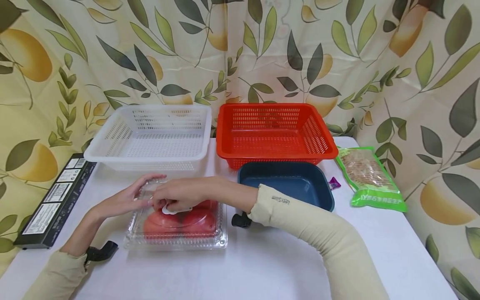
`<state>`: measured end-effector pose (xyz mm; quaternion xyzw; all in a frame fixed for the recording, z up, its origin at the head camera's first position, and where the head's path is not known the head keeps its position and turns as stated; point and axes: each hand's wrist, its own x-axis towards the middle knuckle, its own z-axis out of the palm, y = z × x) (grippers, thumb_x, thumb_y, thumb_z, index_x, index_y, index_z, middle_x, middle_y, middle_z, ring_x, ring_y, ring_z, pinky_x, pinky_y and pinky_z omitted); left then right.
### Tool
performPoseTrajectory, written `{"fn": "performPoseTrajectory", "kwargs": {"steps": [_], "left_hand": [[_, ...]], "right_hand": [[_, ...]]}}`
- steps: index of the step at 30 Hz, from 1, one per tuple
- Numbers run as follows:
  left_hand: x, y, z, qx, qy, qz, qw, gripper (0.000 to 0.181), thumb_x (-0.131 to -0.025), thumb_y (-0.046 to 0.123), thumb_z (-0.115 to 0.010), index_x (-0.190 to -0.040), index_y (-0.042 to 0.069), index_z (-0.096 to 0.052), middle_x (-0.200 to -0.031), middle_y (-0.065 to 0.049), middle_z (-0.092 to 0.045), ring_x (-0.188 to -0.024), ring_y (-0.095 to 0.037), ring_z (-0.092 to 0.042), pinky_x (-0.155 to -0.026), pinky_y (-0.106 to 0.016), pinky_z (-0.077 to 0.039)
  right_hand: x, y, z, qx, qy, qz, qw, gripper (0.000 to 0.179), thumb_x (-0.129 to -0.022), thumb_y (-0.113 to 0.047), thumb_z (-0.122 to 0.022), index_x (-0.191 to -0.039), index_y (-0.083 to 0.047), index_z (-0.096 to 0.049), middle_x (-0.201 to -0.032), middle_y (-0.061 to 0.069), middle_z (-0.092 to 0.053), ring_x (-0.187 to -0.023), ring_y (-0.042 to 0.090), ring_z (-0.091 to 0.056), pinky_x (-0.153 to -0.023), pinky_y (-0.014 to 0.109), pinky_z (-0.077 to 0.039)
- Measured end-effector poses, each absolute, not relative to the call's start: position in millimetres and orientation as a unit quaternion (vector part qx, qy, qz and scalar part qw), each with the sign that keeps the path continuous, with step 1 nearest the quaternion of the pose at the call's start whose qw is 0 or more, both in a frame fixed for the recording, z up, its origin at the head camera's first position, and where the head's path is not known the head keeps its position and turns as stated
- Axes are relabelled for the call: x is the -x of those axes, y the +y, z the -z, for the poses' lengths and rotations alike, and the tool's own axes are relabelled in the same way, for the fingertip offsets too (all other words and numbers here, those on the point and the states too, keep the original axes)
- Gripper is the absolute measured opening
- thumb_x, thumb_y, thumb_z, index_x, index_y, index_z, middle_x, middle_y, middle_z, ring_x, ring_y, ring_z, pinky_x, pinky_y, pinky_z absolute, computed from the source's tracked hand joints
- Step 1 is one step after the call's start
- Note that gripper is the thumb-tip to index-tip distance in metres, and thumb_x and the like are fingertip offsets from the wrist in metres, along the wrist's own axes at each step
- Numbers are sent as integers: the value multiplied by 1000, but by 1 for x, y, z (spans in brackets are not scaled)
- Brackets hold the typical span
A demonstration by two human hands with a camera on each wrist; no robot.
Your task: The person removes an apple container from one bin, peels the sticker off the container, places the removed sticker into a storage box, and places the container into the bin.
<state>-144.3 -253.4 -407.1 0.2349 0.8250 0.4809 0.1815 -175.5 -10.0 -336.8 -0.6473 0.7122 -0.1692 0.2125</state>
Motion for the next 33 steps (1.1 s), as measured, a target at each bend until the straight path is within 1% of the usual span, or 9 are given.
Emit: {"fn": "performPoseTrajectory", "kwargs": {"steps": [3, 6, 9, 12, 14, 18, 24, 28, 33], "left_hand": [[144, -252, 407, -236, 821, -486, 184, 64, -92, 26, -61, -147, 31, -29, -153, -8, -33, -133, -32, -41, -97, -55, -40], [144, -252, 406, -234, 821, -487, 184, 64, -92, 25, -61, -147, 31, -29, -153, -8, -33, -132, -32, -42, -96, -53, -41], [144, -253, 405, -232, 826, -481, 182, 64, -92, 25, -62, -147, 32, -29, -153, -7, -32, -132, -32, -41, -95, -52, -41], [143, -253, 405, -231, 826, -481, 181, 64, -92, 25, -62, -147, 32, -29, -152, -5, -33, -131, -31, -41, -96, -52, -41], [143, -252, 405, -232, 824, -484, 182, 65, -92, 25, -61, -148, 30, -28, -152, -4, -34, -131, -31, -42, -96, -53, -41], [143, -253, 406, -234, 821, -488, 184, 66, -92, 25, -62, -148, 30, -28, -152, -4, -32, -131, -32, -42, -96, -53, -42], [147, -252, 406, -243, 827, -479, 169, 65, -91, 27, -62, -147, 30, -29, -154, -3, -31, -137, -31, -33, -99, -57, -38], [147, -252, 407, -243, 825, -483, 162, 64, -90, 26, -62, -147, 28, -31, -152, -2, -34, -138, -32, -33, -100, -62, -36], [144, -253, 410, -226, 820, -497, 172, 68, -89, 25, -64, -148, 21, -30, -151, -3, -35, -137, -33, -33, -99, -59, -39]], "right_hand": [[175, -12, 338, 644, 720, 165, 196, 22, -95, -5, -56, -116, -7, -64, -117, 4, -63, -107, 14, -56, -97, 14, -42], [174, -14, 339, 644, 726, 164, 177, 17, -94, -4, -57, -107, -7, -68, -113, 4, -65, -108, 15, -58, -96, 14, -43], [171, -15, 340, 660, 722, 151, 139, 10, -94, -3, -57, -96, -7, -66, -109, 4, -65, -107, 16, -58, -95, 17, -45], [169, -15, 343, 671, 727, 110, 95, 6, -95, -7, -58, -98, -9, -63, -109, 3, -63, -106, 15, -57, -94, 18, -44], [167, -14, 345, 670, 733, 86, 80, 6, -95, -10, -59, -100, -10, -62, -107, 1, -62, -104, 14, -56, -93, 17, -43], [168, -12, 347, 657, 744, 72, 97, 8, -94, -12, -61, -102, -12, -59, -105, -1, -58, -100, 12, -52, -89, 14, -41], [172, -3, 343, 635, 753, 107, 136, 3, -97, -11, -56, -100, -11, -54, -100, 0, -56, -99, 12, -50, -88, 15, -40], [173, 3, 344, 621, 755, 148, 145, 2, -99, -11, -52, -100, -12, -52, -93, 1, -56, -93, 11, -51, -85, 14, -41], [172, 8, 350, 608, 750, 201, 164, 3, -100, -12, -51, -97, -12, -51, -88, 0, -55, -87, 9, -51, -81, 13, -41]]}}
